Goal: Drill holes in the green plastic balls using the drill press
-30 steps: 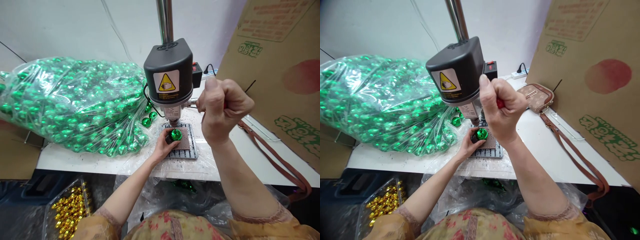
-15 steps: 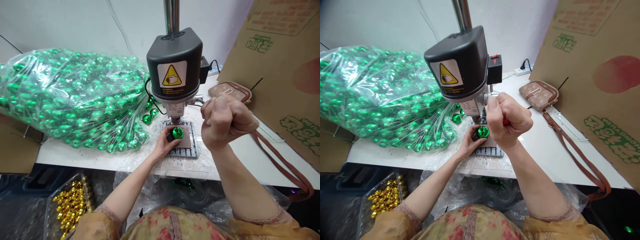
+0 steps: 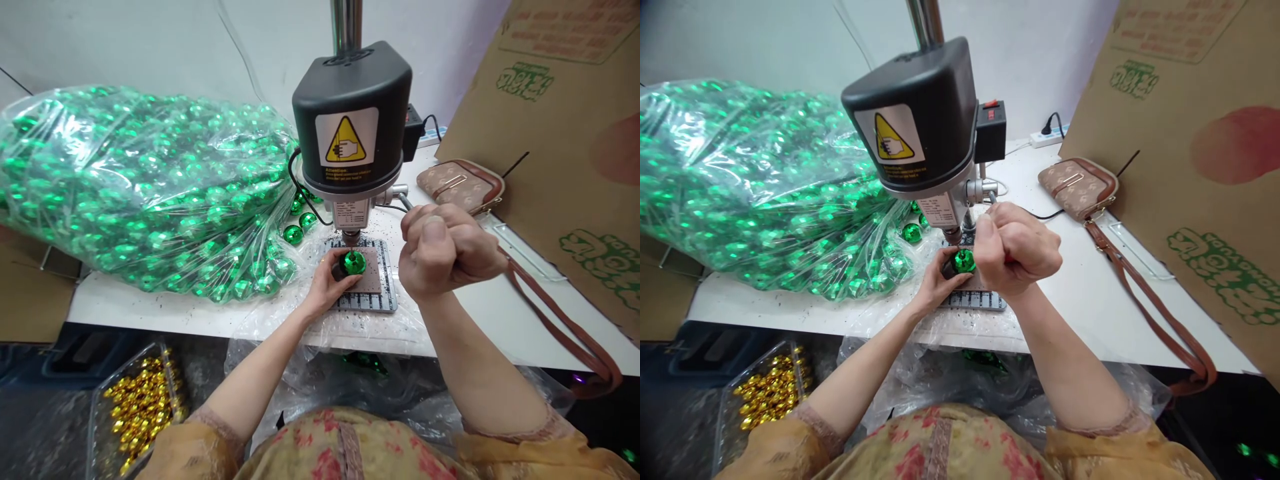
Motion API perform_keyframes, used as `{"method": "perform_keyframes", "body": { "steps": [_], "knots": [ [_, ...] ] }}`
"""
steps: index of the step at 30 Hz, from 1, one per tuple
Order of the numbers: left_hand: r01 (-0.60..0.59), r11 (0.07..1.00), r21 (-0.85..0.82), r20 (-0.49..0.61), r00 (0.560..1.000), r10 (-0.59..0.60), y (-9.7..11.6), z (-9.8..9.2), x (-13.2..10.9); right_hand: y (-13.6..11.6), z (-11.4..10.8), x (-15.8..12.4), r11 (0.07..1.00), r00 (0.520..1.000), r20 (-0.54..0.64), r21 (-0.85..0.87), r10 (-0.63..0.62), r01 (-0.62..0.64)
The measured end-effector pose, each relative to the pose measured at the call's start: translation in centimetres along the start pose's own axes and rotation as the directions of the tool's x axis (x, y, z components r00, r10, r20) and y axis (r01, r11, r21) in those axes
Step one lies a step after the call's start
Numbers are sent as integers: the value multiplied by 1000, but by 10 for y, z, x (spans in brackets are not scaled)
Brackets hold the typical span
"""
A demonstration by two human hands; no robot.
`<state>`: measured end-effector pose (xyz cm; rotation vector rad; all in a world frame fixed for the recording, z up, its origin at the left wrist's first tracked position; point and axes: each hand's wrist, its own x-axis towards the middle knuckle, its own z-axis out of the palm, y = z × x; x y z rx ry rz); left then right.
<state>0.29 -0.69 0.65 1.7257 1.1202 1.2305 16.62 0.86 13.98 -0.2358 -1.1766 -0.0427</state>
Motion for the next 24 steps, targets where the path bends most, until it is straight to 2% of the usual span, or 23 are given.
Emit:
{"method": "perform_keyframes", "body": {
  "steps": [12, 15, 16, 19, 22, 24],
  "knots": [
    [-4, 1000, 6, -39, 999, 4, -1, 1, 0, 3, -5, -12, 998, 998, 32, 19, -56, 55],
    [4, 1000, -7, -36, 999, -4, -1, 2, 0, -5, 5, 7, 996, 996, -40, -33, 81, -83],
    [9, 1000, -3, -39, 999, -9, -2, 3, 0, -7, 10, 17, 982, 982, -73, -69, 173, -178],
    [15, 1000, 20, -70, 997, -13, -1, 3, 1, -6, 23, 51, 902, 903, -22, -35, 430, -430],
    [-19, 998, 55, -128, 991, 26, 6, 2, -8, 4, 28, 72, 876, 876, 23, -31, 482, -481],
    [-75, 993, 89, -145, 986, 87, 15, 2, -27, 11, 28, 77, 876, 876, 33, -60, 481, -478]
  ]
}}
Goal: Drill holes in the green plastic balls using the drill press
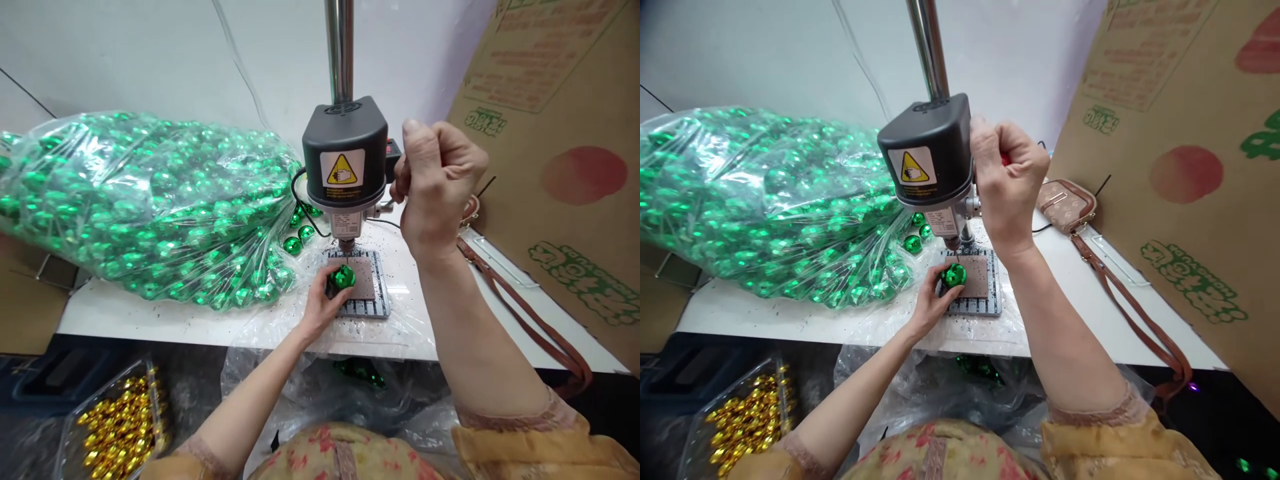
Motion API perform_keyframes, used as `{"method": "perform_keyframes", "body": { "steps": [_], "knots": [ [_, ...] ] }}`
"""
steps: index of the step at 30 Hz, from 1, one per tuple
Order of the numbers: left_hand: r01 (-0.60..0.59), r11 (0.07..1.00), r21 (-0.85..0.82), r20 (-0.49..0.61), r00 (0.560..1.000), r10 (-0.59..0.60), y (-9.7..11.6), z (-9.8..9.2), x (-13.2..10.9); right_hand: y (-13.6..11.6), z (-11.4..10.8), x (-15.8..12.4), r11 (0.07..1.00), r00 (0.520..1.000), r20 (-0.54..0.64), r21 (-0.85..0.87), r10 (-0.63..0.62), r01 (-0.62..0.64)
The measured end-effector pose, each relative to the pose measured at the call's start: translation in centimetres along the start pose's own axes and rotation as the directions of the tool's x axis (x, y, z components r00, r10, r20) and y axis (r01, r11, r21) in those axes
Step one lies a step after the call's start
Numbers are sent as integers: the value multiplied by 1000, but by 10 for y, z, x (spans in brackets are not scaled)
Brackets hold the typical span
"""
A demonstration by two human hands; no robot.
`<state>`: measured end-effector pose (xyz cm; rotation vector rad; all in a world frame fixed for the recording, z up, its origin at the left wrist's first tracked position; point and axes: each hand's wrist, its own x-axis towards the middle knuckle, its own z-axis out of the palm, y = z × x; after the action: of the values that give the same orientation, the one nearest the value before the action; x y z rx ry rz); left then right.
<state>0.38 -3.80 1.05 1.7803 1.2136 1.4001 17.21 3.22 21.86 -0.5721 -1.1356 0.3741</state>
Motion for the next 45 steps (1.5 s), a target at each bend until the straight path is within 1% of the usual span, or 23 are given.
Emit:
{"method": "perform_keyframes", "body": {
  "steps": [2, 4, 5, 6, 8, 9, 10, 11, 12, 15, 16, 18, 21, 24, 26, 30, 32, 34, 37, 38, 41, 43, 45],
  "knots": [
    [-79, 996, 35, 43, 996, 77, 11, -6, -29, 5, -1, 2, 999, 999, 7, -31, -42, 42],
    [-166, 983, 73, 190, 970, 150, 19, -12, -66, 8, -1, 3, 995, 997, -4, -50, -82, 81],
    [-208, 974, 90, 296, 940, 173, 20, -15, -86, 9, -1, 3, 994, 996, 4, -62, -89, 89],
    [-250, 962, 105, 410, 892, 187, 19, -18, -104, 10, -1, 4, 993, 995, -8, -70, -99, 98],
    [-330, 935, 128, 597, 779, 193, 12, -22, -136, 10, 0, 5, 989, 994, -17, -98, -110, 108],
    [-360, 923, 137, 654, 732, 189, 5, -23, -148, 10, 0, 5, 987, 994, -17, -119, -107, 104],
    [-378, 914, 149, 684, 707, 181, -3, -23, -157, 10, -1, 6, 985, 995, -9, -140, -103, 100],
    [-381, 909, 168, 692, 702, 166, -11, -23, -165, 9, -1, 6, 982, 995, 0, -158, -101, 100],
    [-363, 910, 203, 685, 716, 133, -19, -22, -171, 9, -2, 6, 979, 995, 18, -174, -101, 102],
    [-229, 894, 385, 643, 761, -82, -41, -14, -184, 8, -5, 5, 971, 989, 50, -188, -139, 146],
    [-180, 875, 450, 630, 758, -168, -47, -11, -188, 8, -5, 5, 970, 987, 61, -188, -146, 155],
    [-96, 843, 530, 616, 727, -304, -57, -6, -198, 7, -6, 5, 973, 989, 61, -183, -132, 141],
    [-14, 837, 546, 609, 693, -386, -70, -2, -212, 4, -5, 7, 988, 999, 41, -146, -35, 41],
    [27, 848, 530, 594, 701, -394, -76, 0, -217, -3, -1, 11, 996, 996, 50, -37, 78, -76],
    [57, 853, 518, 584, 706, -402, -75, 1, -215, -6, 1, 15, 994, 992, 66, 14, 109, -111],
    [115, 874, 472, 591, 694, -411, -64, 0, -206, -3, 1, 21, 989, 987, 73, -35, 145, -143],
    [148, 888, 436, 602, 685, -410, -56, -3, -203, 5, -2, 23, 991, 989, 75, -65, 125, -121],
    [189, 898, 397, 607, 680, -412, -49, -6, -202, 14, -7, 26, 993, 996, 63, -100, 61, -54],
    [270, 902, 336, 591, 686, -425, -36, -8, -200, 29, -12, 32, 993, 998, 67, -122, 5, 3],
    [294, 900, 321, 581, 689, -432, -30, -9, -198, 34, -13, 34, 991, 994, 112, -132, -1, 16],
    [413, 893, 179, 518, 732, -443, -3, -16, -182, 47, -15, 43, 970, 983, 174, -220, -63, 101],
    [490, 871, -37, 447, 787, -425, 22, -24, -161, 54, -14, 48, 961, 976, 198, -241, -91, 139],
    [488, 838, -242, 366, 846, -387, 49, -32, -134, 58, -14, 52, 947, 963, 227, -251, -144, 201]
  ]
}}
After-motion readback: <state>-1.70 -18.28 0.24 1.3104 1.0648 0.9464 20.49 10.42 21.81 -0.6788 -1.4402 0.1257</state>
